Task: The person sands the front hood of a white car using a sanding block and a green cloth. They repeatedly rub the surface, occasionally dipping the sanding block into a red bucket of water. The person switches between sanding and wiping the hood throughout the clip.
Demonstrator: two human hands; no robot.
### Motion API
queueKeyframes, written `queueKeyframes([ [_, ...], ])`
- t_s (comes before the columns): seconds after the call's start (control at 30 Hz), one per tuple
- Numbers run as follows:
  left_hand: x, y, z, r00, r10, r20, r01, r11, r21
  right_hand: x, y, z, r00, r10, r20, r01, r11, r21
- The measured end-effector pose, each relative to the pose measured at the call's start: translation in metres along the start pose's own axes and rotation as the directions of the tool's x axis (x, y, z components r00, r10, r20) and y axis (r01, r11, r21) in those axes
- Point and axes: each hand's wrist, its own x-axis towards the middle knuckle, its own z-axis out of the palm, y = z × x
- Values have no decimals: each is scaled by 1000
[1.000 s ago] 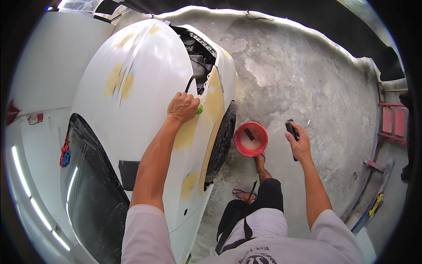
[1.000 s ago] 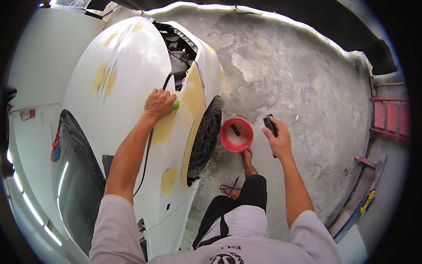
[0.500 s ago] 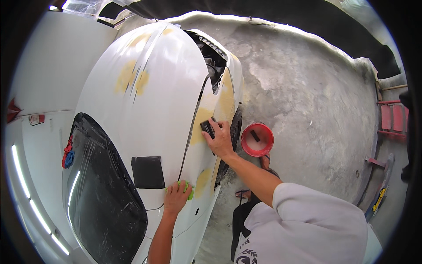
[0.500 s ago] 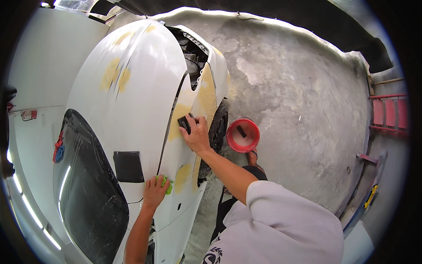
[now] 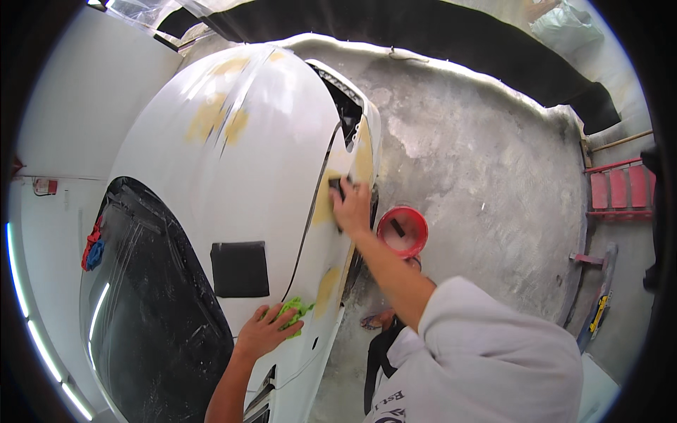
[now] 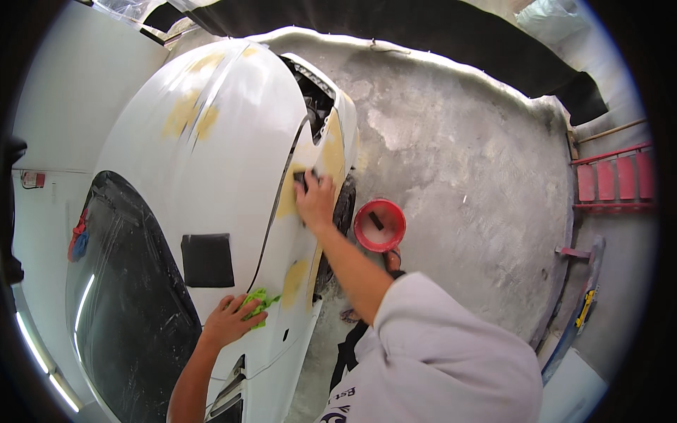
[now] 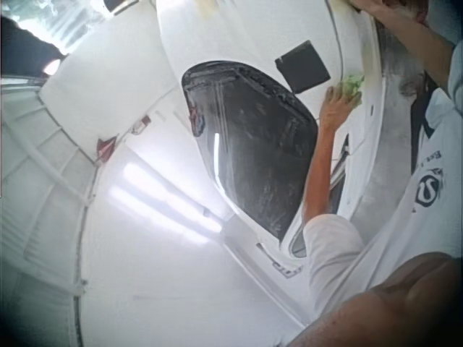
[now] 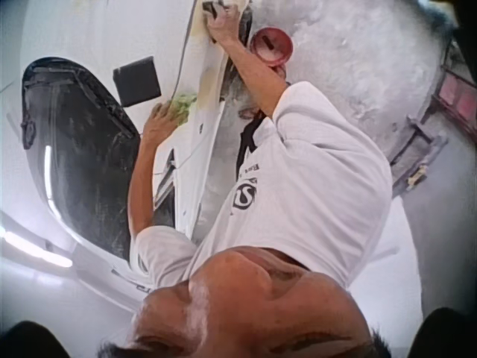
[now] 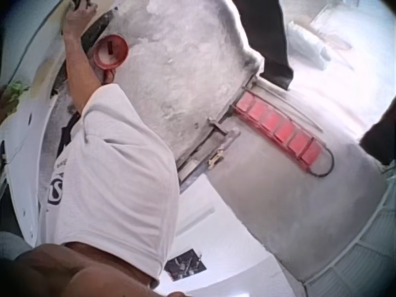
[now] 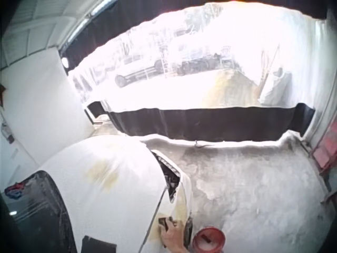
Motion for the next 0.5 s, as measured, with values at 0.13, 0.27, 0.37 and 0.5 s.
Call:
queueKeyframes([
  [0.13,-6,-2,-3,999,-2,34,4,999,-51,-20,0,-4,988,-128,83,125,991,40],
  [0.27,-3,-5,-2,997,-38,63,43,996,-76,19,8,5,997,-78,-5,78,997,5],
  [0.37,-4,-7,0,999,-41,23,44,992,-116,-21,6,-5,953,-214,214,205,977,63],
  [0.5,-5,-4,3,997,-68,38,72,990,-120,23,29,-10,946,-301,124,292,953,84],
])
